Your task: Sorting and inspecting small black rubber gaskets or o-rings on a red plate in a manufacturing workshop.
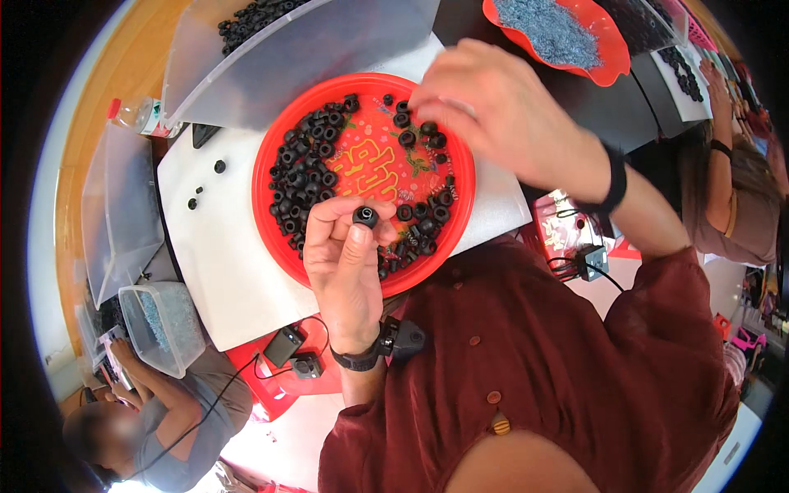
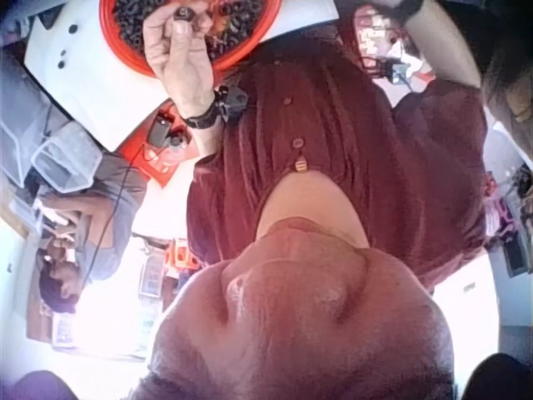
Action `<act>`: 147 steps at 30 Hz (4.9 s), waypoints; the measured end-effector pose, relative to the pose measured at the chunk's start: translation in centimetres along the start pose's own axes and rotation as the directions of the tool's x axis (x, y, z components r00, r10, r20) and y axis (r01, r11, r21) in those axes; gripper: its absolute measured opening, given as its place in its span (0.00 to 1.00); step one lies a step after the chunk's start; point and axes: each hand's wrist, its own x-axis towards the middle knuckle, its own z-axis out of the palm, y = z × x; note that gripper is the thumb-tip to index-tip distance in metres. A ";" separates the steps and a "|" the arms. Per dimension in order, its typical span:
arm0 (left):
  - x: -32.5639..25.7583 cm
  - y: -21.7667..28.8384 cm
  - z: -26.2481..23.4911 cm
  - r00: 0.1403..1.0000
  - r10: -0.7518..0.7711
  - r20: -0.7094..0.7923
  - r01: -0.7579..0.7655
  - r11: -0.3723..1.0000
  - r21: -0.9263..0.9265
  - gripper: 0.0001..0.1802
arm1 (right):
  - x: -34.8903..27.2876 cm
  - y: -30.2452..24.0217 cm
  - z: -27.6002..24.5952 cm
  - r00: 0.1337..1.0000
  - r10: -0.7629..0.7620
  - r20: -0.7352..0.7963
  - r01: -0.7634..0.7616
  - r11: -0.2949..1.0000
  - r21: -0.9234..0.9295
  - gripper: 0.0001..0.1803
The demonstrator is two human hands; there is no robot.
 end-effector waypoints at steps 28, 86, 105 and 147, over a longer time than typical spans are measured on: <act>0.4 0.5 0.9 0.995 -0.093 0.037 0.094 0.995 -0.018 0.16 | 3.3 -1.8 0.2 0.905 -0.132 0.404 -0.262 0.574 0.775 0.05; 0.5 0.5 2.2 0.991 -0.099 0.087 0.108 0.989 -0.103 0.21 | -1.8 -3.6 0.5 0.994 0.077 0.077 -0.104 0.459 0.882 0.10; 0.3 0.5 3.2 0.993 -0.112 0.032 0.115 0.990 -0.083 0.22 | -2.7 -2.9 0.5 0.998 0.033 0.056 -0.064 0.434 0.899 0.12; 0.8 -0.6 3.0 0.957 -0.245 0.153 0.281 0.912 -0.298 0.10 | -3.7 -3.3 1.2 0.974 -0.085 -0.210 0.179 0.858 0.482 0.14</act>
